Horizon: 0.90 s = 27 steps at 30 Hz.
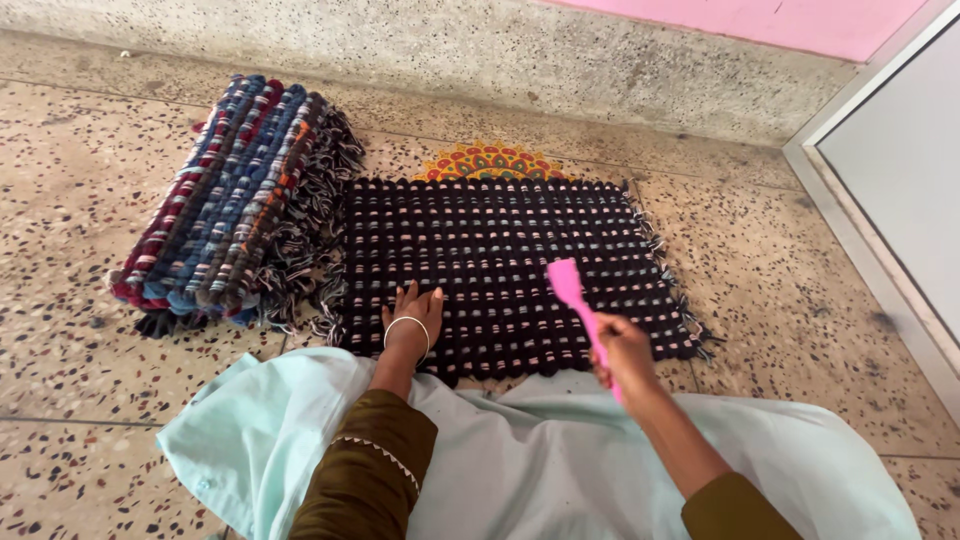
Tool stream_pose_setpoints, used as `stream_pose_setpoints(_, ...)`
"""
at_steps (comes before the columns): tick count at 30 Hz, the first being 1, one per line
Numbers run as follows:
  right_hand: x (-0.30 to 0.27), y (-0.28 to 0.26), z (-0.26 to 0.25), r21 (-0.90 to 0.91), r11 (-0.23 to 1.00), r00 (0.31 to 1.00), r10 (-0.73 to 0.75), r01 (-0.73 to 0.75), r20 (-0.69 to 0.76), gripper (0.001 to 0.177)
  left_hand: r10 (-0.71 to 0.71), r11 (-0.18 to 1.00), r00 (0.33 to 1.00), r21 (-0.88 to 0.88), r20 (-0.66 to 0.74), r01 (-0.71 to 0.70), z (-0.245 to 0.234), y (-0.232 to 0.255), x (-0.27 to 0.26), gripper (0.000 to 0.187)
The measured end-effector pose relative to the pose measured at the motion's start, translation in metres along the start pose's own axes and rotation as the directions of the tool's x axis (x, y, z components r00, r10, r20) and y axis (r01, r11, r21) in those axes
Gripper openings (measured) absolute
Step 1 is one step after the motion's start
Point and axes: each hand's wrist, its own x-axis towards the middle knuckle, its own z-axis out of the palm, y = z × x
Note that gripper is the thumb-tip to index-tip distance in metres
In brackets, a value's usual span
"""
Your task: The person brushes a small woven rug using a pink brush by hand while sitting on the floor.
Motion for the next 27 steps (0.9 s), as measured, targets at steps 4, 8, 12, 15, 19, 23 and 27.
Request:
stream_pose_setpoints(4,-0.044,0.012,0.024,-0.315,0.949,0.920,0.126,-0.003,0.371,0.032,-0.001,1.000,1.000,-0.009,0.007,0.002,-0.005,0.007,0.000,0.063)
stream_pose_setpoints(8,-0.047,0.003,0.026,-0.338,0.937,0.893,0.080,0.084,0.443,0.032,0.011,0.998,1.000,-0.060,-0.018,-0.012,-0.005,0.005,0.003,0.067)
stream_pose_setpoints(12,-0.005,0.000,0.023,0.018,0.998,0.998,-0.062,0.062,0.015,0.028,0.021,0.992,1.000,-0.125,-0.008,-0.022,-0.002,0.000,0.011,0.074)
stream_pose_setpoints(15,0.002,0.013,0.034,-0.136,0.991,0.999,0.005,-0.010,-0.039,0.028,0.031,0.981,0.997,-0.190,-0.076,-0.045,0.005,-0.006,0.022,0.076)
stream_pose_setpoints(19,-0.024,0.036,0.044,-0.270,0.959,0.877,0.057,0.085,0.478,0.030,0.089,0.968,0.984,-0.221,-0.153,-0.122,0.007,-0.012,0.031,0.077)
stream_pose_setpoints(23,-0.001,0.020,0.032,-0.234,0.965,0.951,-0.038,0.115,0.307,0.033,0.061,0.966,0.987,-0.241,-0.148,-0.096,-0.012,-0.009,0.017,0.076)
stream_pose_setpoints(27,0.041,0.004,0.026,0.065,0.993,0.989,-0.090,0.098,-0.116,0.027,0.070,0.980,0.990,-0.178,-0.122,-0.091,-0.030,0.006,0.003,0.073)
